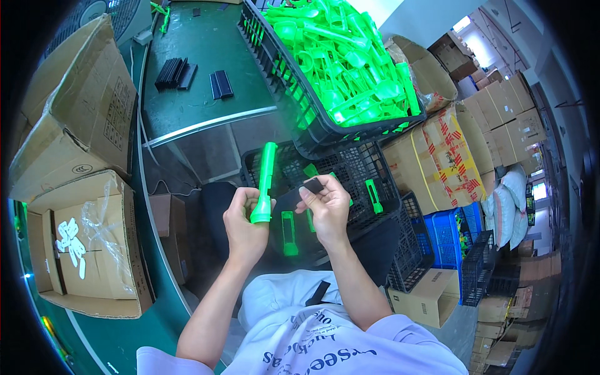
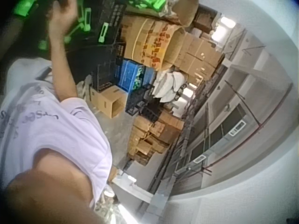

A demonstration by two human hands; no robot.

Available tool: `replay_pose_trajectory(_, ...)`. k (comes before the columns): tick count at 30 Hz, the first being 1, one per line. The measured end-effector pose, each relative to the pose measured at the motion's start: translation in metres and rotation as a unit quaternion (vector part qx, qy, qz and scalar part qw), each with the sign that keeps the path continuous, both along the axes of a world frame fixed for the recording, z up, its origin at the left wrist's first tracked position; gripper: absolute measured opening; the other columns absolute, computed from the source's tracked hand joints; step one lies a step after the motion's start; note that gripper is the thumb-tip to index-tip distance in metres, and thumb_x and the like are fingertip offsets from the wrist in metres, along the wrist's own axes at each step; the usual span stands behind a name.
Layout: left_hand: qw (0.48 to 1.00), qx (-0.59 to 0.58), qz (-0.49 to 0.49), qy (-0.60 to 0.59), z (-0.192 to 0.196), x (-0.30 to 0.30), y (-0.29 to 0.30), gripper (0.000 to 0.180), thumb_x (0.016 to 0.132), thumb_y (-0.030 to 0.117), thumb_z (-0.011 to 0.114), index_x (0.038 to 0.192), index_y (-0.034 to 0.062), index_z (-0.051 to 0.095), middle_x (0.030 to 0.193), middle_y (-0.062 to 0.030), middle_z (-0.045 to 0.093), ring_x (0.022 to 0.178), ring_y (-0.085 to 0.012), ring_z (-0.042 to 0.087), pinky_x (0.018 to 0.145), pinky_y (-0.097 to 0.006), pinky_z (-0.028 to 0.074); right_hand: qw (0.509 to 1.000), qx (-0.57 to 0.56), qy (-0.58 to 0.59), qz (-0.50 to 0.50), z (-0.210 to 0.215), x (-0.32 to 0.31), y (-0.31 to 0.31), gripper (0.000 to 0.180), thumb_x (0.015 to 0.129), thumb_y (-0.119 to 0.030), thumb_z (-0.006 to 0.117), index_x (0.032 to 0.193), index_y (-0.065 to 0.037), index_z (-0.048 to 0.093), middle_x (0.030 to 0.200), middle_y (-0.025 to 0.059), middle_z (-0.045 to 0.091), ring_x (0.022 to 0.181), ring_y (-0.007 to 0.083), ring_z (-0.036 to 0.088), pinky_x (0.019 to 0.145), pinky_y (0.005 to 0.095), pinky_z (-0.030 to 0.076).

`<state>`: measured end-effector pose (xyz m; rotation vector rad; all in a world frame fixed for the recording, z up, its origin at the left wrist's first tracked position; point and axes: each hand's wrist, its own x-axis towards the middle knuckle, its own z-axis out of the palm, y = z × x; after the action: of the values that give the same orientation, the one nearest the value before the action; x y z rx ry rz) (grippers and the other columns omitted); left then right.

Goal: The person assembles green plastic housings by hand, inserting a rectangular black component into each housing, then placing the finished pieces into a plastic crate.

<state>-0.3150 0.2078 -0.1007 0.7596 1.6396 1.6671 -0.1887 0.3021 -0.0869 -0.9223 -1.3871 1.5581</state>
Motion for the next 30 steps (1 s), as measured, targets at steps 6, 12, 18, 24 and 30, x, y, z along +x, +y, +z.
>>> replay_pose_trajectory(6,0.943,0.044,0.083,0.321,-0.004,-0.001,-0.005,0.02,0.079,-0.009,0.067,0.095,-0.0018,0.056,0.081,-0.0132,0.066,0.076,-0.0213,0.069,0.065,-0.031,0.051,1.0,0.009,-0.003,-0.014,0.004,-0.011,-0.011,0.011,0.089,0.001,0.066,0.094,0.002,0.057,0.08,0.007,0.065,0.063,0.0099,0.064,0.056,0.0246,0.057)
replay_pose_trajectory(12,0.905,0.073,0.124,0.399,-0.001,-0.007,-0.006,0.026,0.072,-0.008,0.07,0.094,-0.0007,0.058,0.08,-0.0148,0.062,0.073,-0.0329,0.063,0.064,-0.038,0.049,0.999,-0.018,0.017,-0.029,0.007,-0.022,-0.026,0.012,0.09,-0.001,0.066,0.093,0.002,0.055,0.08,0.0081,0.065,0.064,0.0115,0.066,0.058,0.0249,0.058)
replay_pose_trajectory(18,0.861,0.096,0.134,0.482,-0.002,-0.01,-0.005,0.03,0.067,-0.006,0.072,0.092,0.0001,0.058,0.079,-0.0143,0.062,0.069,-0.031,0.061,0.061,-0.038,0.048,0.998,-0.042,0.037,-0.037,0.008,-0.031,-0.034,0.014,0.09,-0.004,0.067,0.093,0.0,0.054,0.084,0.0095,0.064,0.065,0.0149,0.067,0.06,0.0289,0.059)
replay_pose_trajectory(24,0.869,0.173,0.088,0.456,-0.003,-0.006,-0.005,0.034,0.064,-0.009,0.07,0.095,-0.0006,0.058,0.083,-0.0164,0.065,0.071,-0.0327,0.062,0.063,-0.036,0.049,0.994,-0.012,0.062,-0.086,0.005,-0.028,-0.026,0.012,0.091,-0.003,0.065,0.093,0.001,0.053,0.083,0.0083,0.063,0.065,0.0127,0.066,0.058,0.0263,0.059)
replay_pose_trajectory(30,0.989,0.033,0.142,-0.001,0.01,-0.009,-0.001,0.008,0.094,0.0,0.055,0.101,0.0023,0.053,0.093,-0.0071,0.068,0.076,-0.0102,0.059,0.069,-0.026,0.048,0.995,-0.043,0.068,-0.065,0.01,-0.014,-0.018,0.013,0.089,-0.004,0.066,0.095,-0.001,0.055,0.081,0.0104,0.065,0.061,0.0151,0.065,0.057,0.0304,0.059)
